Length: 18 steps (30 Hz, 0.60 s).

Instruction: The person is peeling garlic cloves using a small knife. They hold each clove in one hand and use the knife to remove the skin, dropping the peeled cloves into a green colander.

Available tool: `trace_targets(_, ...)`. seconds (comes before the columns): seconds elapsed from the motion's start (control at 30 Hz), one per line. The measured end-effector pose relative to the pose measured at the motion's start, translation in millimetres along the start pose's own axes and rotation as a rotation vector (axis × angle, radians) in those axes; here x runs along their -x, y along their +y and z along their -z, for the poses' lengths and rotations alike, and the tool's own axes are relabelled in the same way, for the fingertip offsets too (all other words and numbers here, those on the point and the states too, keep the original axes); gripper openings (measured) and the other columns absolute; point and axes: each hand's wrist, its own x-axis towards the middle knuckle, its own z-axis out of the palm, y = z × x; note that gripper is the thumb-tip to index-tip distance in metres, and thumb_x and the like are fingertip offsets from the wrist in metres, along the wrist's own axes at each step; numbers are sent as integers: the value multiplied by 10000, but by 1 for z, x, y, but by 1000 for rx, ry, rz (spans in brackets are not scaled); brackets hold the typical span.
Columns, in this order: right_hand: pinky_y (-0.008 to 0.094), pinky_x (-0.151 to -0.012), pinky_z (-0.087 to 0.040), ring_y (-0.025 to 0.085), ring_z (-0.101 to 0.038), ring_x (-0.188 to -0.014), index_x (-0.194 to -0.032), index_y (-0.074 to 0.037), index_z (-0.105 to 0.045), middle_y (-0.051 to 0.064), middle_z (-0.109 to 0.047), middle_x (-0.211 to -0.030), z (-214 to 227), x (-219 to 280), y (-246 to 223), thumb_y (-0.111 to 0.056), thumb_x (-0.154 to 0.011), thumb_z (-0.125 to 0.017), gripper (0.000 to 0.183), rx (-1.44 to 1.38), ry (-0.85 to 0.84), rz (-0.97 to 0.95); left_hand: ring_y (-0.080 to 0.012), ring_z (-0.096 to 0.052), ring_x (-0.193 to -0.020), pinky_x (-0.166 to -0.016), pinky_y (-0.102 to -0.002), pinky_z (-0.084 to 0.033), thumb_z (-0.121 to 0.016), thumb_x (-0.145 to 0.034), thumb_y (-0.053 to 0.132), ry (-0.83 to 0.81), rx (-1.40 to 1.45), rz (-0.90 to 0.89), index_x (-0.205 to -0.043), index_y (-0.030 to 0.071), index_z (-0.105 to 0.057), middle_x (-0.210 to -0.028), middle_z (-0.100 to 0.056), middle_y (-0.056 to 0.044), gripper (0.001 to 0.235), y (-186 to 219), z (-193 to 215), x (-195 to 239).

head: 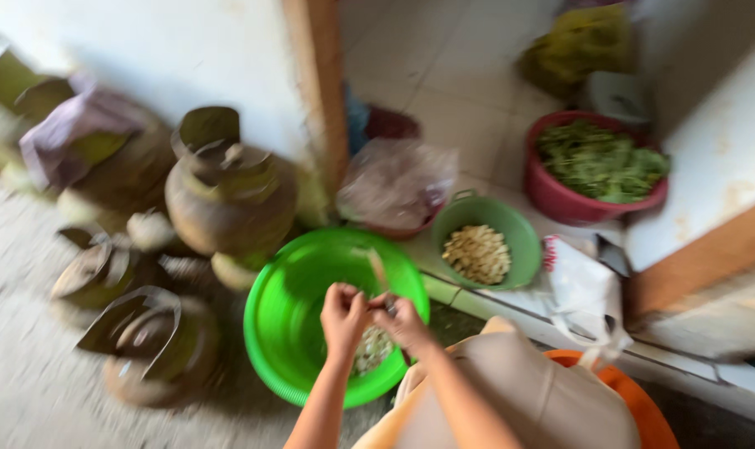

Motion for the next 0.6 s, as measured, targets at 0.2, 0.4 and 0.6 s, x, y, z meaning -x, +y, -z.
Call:
trace_targets(0.2,198,-383,-307,24,-400,-443,-1090,-35,-693,-71,-535,-625,4,10,-34,-128,-887,-708,224,-46,54,-215,-90,-544,-704,-608,-246,-463,-688,-967,55,-1,510,227,-992,46,-555,-832,-595,-10,135,-26,3,-7)
trace_targets(0.4,197,-407,-338,34,-445,-463,-1110,-35,-703,-48,-561,-620,-7,9,-47,-135,-921,-708,214,-15,107,-176,-114,-606,-732,-619,-262,-512,-636,-976,241,-50,669,483,-1150,67,-625,-875,-650,-20,245,-11,3,1)
trace_targets(0.6,186,-414,-289,16,-412,-482,-1137,-11,-716,-38,-560,-675,-12,6,-46,-102,-940,-741,219,175,230,-59,-104,-674,-870,-727,-292,-564,-740,-924,224,-263,495,459,-1176,74,-649,-1000,-698,-8,307,14,7,11)
